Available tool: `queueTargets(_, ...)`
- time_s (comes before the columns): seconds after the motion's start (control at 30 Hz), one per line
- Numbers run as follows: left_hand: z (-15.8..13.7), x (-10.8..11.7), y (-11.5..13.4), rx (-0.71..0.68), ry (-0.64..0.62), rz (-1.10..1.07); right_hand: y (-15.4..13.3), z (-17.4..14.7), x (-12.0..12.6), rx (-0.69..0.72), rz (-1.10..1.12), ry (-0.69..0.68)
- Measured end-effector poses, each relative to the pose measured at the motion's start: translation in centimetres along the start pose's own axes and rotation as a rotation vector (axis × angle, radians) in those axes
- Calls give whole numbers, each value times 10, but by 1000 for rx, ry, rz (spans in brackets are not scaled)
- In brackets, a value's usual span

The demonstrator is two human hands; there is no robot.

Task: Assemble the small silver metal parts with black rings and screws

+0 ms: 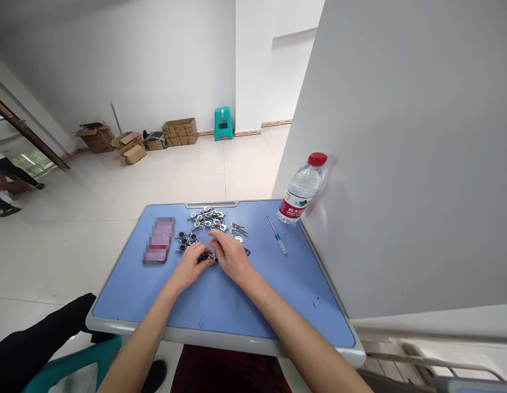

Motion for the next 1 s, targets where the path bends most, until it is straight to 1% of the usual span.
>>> queueTargets(0.07,0,-1,-1,2,-3,-8,-3,3,-1,5,27,-49)
queueTargets(0.2,1,-2,-2,-5,-1,-45,-9,9,-5,41,132,-235)
queueTargets(0.27,1,-1,-2,-7,-3,-56,-5,11,-4,9,183,-280)
queueTargets(0.4,0,2,2,-6,-24,-43,8,11,2,-102,220,-234)
queueTargets(0.57,0,4,6,16,-16,-29,9,12,6,-66,155,-99)
queueTargets(0.63,0,4,6,19,-18,-23,7,13,7,-74,153,-61)
queueTargets(0.77,0,3,5,10,-31,-22,6,15,7,-93,204,-84)
queueTargets(0.87,0,2,3,-4,-37,-20,4,16,7,-58,252,-125)
queueTargets(1.0,0,1,2,-10,-40,-2,2,13,7,-24,263,-174)
Point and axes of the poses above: each hand's wrist, its own z-axis towards the middle knuckle, its own x-axis out of the back of the hand, y = z × x, the point moved 5 cm from there along z, towards the middle knuckle, and after that the axes turned 8 degrees about y, right-handed, at the moved point
